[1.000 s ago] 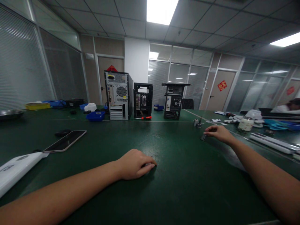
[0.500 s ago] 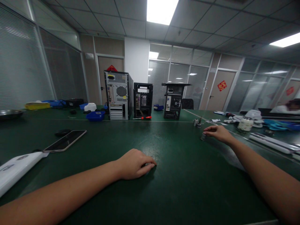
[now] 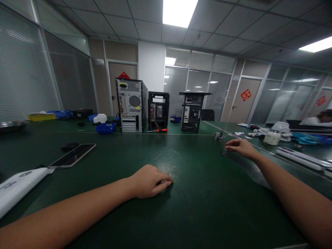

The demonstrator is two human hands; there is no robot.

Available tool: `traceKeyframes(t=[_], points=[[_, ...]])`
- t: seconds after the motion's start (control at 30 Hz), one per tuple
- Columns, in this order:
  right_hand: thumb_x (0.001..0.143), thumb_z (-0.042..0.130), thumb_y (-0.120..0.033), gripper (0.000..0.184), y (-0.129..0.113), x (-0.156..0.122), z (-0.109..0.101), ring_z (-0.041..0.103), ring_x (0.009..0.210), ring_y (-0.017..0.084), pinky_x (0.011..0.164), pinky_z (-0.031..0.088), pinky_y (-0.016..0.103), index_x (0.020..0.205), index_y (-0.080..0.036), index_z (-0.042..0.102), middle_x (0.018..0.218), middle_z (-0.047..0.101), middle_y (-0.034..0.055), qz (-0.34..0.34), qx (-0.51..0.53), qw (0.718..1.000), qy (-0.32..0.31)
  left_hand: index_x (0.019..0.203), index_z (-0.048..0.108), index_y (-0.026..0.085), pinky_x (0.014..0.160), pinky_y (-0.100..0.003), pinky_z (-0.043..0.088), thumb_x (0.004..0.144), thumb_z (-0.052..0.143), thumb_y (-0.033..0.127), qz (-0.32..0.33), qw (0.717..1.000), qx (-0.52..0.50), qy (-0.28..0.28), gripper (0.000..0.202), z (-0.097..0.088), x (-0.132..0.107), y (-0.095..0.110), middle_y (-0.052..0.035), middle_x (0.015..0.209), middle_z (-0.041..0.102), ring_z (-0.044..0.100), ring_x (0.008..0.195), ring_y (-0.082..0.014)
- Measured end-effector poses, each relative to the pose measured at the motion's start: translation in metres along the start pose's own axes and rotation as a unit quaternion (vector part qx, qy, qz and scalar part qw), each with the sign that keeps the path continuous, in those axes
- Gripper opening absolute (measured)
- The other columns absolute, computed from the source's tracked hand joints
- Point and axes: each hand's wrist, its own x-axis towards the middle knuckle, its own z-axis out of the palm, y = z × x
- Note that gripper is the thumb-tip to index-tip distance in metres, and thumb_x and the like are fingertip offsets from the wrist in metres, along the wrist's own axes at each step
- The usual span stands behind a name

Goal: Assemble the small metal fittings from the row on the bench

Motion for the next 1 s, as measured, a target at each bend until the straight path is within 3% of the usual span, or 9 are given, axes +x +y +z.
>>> traceKeyframes(t=[0.4, 1.0], points=[[0.072, 0.078, -0.050, 0.038, 0.014, 0.008, -0.001, 0.074, 0.087, 0.028, 0.086, 0.056, 0.040, 0.097, -0.020, 0.077, 0.095, 0.079, 0.0090, -0.002, -0.017, 1.000, -0.003, 0.121, 0.071, 0.023, 0.068, -0.026, 0.047, 0.104, 0.046, 0.032, 0.002, 1.000, -0.002, -0.001, 0.031, 0.002, 0.001, -0.001, -0.0009, 0.085, 0.076, 0.070, 0.072, -0.0165], [0.071, 0.076, -0.063, 0.048, 0.014, 0.008, -0.001, 0.073, 0.086, 0.028, 0.082, 0.054, 0.039, 0.095, -0.021, 0.079, 0.092, 0.079, 0.0084, -0.001, -0.048, 0.998, -0.030, 0.122, 0.071, 0.024, 0.070, -0.026, 0.048, 0.104, 0.047, 0.032, -0.005, 1.000, -0.002, -0.005, 0.031, 0.001, 0.002, 0.001, -0.0008, 0.086, 0.076, 0.070, 0.073, -0.0167]])
